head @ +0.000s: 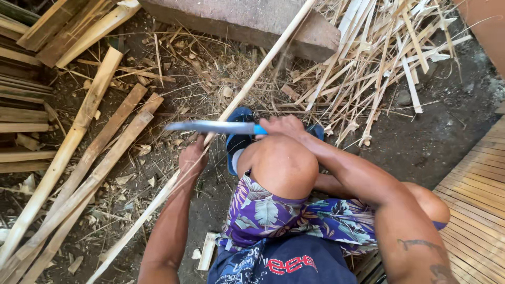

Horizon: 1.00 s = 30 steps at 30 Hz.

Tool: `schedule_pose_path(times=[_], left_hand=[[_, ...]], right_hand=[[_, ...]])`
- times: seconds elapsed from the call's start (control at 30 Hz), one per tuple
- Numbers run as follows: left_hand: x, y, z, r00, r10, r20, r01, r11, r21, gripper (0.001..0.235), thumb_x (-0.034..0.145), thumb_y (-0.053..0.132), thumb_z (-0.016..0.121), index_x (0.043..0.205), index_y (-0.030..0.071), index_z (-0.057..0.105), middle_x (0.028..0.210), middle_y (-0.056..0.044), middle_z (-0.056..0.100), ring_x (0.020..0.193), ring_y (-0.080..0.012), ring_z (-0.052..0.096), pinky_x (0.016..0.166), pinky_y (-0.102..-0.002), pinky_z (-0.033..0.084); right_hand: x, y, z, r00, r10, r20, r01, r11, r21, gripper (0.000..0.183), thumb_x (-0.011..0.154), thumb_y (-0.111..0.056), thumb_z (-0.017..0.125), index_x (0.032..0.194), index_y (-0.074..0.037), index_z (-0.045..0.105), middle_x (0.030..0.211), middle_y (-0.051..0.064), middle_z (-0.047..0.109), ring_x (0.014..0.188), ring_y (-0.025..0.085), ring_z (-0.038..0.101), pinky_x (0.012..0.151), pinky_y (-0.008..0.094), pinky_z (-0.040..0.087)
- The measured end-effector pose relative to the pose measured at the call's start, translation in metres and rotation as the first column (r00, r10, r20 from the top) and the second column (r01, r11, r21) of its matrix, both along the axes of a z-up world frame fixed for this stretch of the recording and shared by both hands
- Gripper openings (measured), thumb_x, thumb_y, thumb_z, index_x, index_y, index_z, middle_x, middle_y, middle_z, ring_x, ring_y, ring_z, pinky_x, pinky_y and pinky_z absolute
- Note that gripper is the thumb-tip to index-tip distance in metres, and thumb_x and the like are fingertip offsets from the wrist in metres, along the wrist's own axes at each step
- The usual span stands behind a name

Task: The person sits on the ground and uses a machete to shave thin strips off a long bamboo pole. They repeatedly draw the blade along the pole's length to remove the outer layer, creating a pile of shavings.

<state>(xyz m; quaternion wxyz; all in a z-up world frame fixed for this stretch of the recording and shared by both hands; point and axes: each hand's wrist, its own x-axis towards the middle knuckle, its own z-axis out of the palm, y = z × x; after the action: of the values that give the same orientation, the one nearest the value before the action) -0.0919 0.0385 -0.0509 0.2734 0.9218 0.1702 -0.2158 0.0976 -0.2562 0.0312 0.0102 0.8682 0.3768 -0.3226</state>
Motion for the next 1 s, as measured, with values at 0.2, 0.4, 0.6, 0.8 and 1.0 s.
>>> schedule_pose_path(times=[0.2,0.4,0.6,0.8,1.0], left_hand=[[-0.007,0.007,-0.007,0.997,-0.036,0.067,0.032,0.998,0.05,0.044,0.095,0.016,0.061,0.138,0.024,0.055,0.078,-0.02,0.072,0.067,-0.0406,0.071,0.058,-0.055,0.054],[0.009,0.002,0.024,0.985,0.058,-0.161,-0.073,0.994,-0.085,0.032,0.104,0.037,0.056,0.131,0.022,0.06,0.083,-0.019,0.073,0.071,-0.0379,0.074,0.063,-0.05,0.06],[0.03,0.032,0.02,1.0,-0.012,0.027,0.016,0.991,-0.132,0.039,0.095,0.046,0.069,0.122,0.017,0.071,0.092,-0.018,0.077,0.079,-0.0356,0.074,0.074,-0.05,0.059],[0.034,0.029,0.034,0.993,0.027,-0.115,-0.043,0.99,-0.135,0.049,0.094,0.049,0.066,0.136,0.024,0.065,0.099,-0.015,0.079,0.079,-0.0289,0.077,0.08,-0.047,0.061],[0.032,0.036,0.042,0.901,0.225,0.371,-0.106,0.943,-0.314,0.066,0.088,0.034,0.075,0.142,0.002,0.053,0.124,-0.024,0.068,0.095,-0.0359,0.072,0.079,-0.052,0.061]], right_hand=[[0.183,-0.129,0.032,0.454,-0.877,0.156,0.849,0.479,0.223,0.044,0.112,-0.046,0.057,0.113,-0.004,0.07,0.083,0.012,0.069,0.08,0.026,0.07,0.085,0.047,0.055],[0.158,-0.12,0.053,0.646,-0.72,0.252,0.674,0.694,0.253,0.043,0.109,-0.045,0.052,0.122,-0.006,0.063,0.076,0.011,0.068,0.066,0.027,0.068,0.076,0.051,0.052],[0.022,-0.023,-0.008,0.995,-0.061,0.079,0.054,0.995,0.079,0.062,0.099,-0.071,0.052,0.115,-0.012,0.058,0.101,0.015,0.075,0.091,0.037,0.074,0.076,0.054,0.058],[0.171,-0.117,0.033,0.515,-0.844,0.146,0.773,0.531,0.347,0.045,0.109,-0.048,0.047,0.131,-0.014,0.066,0.079,0.009,0.068,0.062,0.02,0.062,0.065,0.047,0.055],[0.166,-0.188,0.062,0.506,-0.828,0.241,0.696,0.558,0.452,0.047,0.11,-0.047,0.052,0.106,-0.002,0.066,0.09,0.026,0.07,0.085,0.043,0.07,0.074,0.054,0.052]])
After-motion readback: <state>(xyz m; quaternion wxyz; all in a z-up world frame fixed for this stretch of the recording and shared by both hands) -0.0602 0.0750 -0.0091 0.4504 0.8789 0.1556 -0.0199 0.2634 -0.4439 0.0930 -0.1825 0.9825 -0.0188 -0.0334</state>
